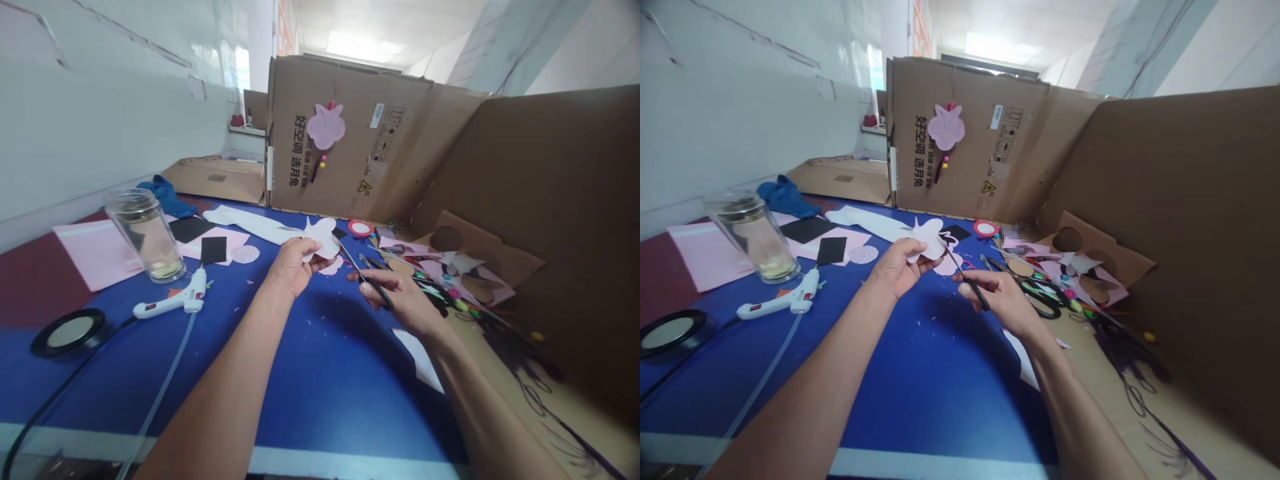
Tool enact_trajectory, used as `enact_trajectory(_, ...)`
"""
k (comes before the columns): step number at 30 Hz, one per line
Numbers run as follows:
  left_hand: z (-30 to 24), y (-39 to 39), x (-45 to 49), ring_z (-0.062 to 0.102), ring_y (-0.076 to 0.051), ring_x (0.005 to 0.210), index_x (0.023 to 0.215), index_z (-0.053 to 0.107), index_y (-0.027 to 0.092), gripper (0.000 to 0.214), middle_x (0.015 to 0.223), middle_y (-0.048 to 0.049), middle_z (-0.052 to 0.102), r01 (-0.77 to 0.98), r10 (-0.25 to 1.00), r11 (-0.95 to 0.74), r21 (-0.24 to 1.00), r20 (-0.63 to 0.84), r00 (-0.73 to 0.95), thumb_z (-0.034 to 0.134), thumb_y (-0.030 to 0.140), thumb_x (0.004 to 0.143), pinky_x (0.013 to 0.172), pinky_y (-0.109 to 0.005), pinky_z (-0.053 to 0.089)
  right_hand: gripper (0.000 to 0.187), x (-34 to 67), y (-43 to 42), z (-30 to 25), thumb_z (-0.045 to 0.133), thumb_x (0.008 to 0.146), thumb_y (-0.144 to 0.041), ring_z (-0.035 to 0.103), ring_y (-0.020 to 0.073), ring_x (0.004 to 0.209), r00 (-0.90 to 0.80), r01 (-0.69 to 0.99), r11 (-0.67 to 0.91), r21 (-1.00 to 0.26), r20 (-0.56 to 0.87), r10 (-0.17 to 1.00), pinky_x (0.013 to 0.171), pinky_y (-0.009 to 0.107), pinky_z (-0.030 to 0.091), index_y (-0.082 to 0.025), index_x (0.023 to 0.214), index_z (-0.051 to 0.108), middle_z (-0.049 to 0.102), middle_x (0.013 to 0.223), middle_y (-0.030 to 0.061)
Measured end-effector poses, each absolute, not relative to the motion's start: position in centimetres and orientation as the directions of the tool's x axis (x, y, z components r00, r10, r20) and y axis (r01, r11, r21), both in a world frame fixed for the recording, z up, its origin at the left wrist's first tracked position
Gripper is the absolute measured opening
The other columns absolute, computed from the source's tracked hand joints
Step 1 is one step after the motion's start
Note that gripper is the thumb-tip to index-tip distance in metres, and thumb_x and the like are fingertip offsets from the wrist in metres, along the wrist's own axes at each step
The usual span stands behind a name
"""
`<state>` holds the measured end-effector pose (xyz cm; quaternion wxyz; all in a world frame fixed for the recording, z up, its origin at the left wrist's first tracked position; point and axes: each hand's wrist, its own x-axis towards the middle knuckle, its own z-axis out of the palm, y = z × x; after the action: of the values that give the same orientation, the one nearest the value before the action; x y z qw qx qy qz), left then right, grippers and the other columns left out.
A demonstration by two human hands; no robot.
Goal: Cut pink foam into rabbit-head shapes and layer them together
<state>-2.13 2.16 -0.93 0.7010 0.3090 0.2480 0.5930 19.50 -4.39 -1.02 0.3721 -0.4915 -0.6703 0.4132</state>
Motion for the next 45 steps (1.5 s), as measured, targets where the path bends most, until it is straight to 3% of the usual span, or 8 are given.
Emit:
enact_trajectory(27, -0.9, 2.3, -2.4, 0.074, -0.027, 0.082, 0.077, 0.073, 0.014, 0.017, 0.083, -0.0128, 0.078, -0.67, 0.984, 0.115, 0.733, 0.006, 0.175, 0.072, 0.01, 0.061, 0.086, -0.046, 0.062, 0.054, 18.6, -4.6, -0.6, 0.082, 0.078, -0.06, 0.043, 0.0134, 0.057, -0.229, 0.318, 0.156, -0.935, 0.084, 0.97, 0.056, 0.028, 0.036, -0.016, 0.109, 0.082, 0.054, 0.062, -0.0025)
enact_trajectory(37, -1.2, 2.5, -2.5, 0.077, -0.031, 0.092, 0.077, 0.074, 0.015, 0.015, 0.088, -0.0145, 0.08, -0.664, 0.983, 0.112, 0.74, 0.014, 0.182, 0.072, 0.011, 0.063, 0.085, -0.043, 0.062, 0.058, 18.4, -3.9, -1.3, 0.076, 0.081, -0.064, 0.051, 0.0177, 0.06, -0.066, 0.362, 0.165, -0.917, 0.152, 0.986, 0.062, 0.031, 0.041, -0.016, 0.112, 0.08, 0.057, 0.057, -0.0016)
enact_trajectory(40, -1.3, 2.5, -2.5, 0.076, -0.03, 0.091, 0.078, 0.075, 0.015, 0.016, 0.089, -0.0144, 0.08, -0.655, 0.982, 0.117, 0.746, 0.011, 0.187, 0.074, 0.012, 0.063, 0.082, -0.041, 0.063, 0.057, 18.7, -3.2, -2.6, 0.072, 0.085, -0.061, 0.053, 0.018, 0.061, -0.03, 0.508, 0.159, -0.847, 0.167, 0.985, 0.061, 0.03, 0.039, -0.016, 0.119, 0.078, 0.065, 0.062, 0.0)
enact_trajectory(45, -1.4, 2.4, -2.3, 0.075, -0.026, 0.085, 0.08, 0.075, 0.015, 0.018, 0.089, -0.0134, 0.08, -0.638, 0.983, 0.117, 0.761, 0.005, 0.185, 0.079, 0.012, 0.063, 0.081, -0.039, 0.062, 0.036, 19.1, -2.8, -4.2, 0.069, 0.091, -0.047, 0.055, 0.0179, 0.059, -0.11, 0.83, 0.205, -0.519, 0.207, 0.972, 0.059, 0.029, 0.035, -0.021, 0.114, 0.079, 0.067, 0.068, 0.0002)
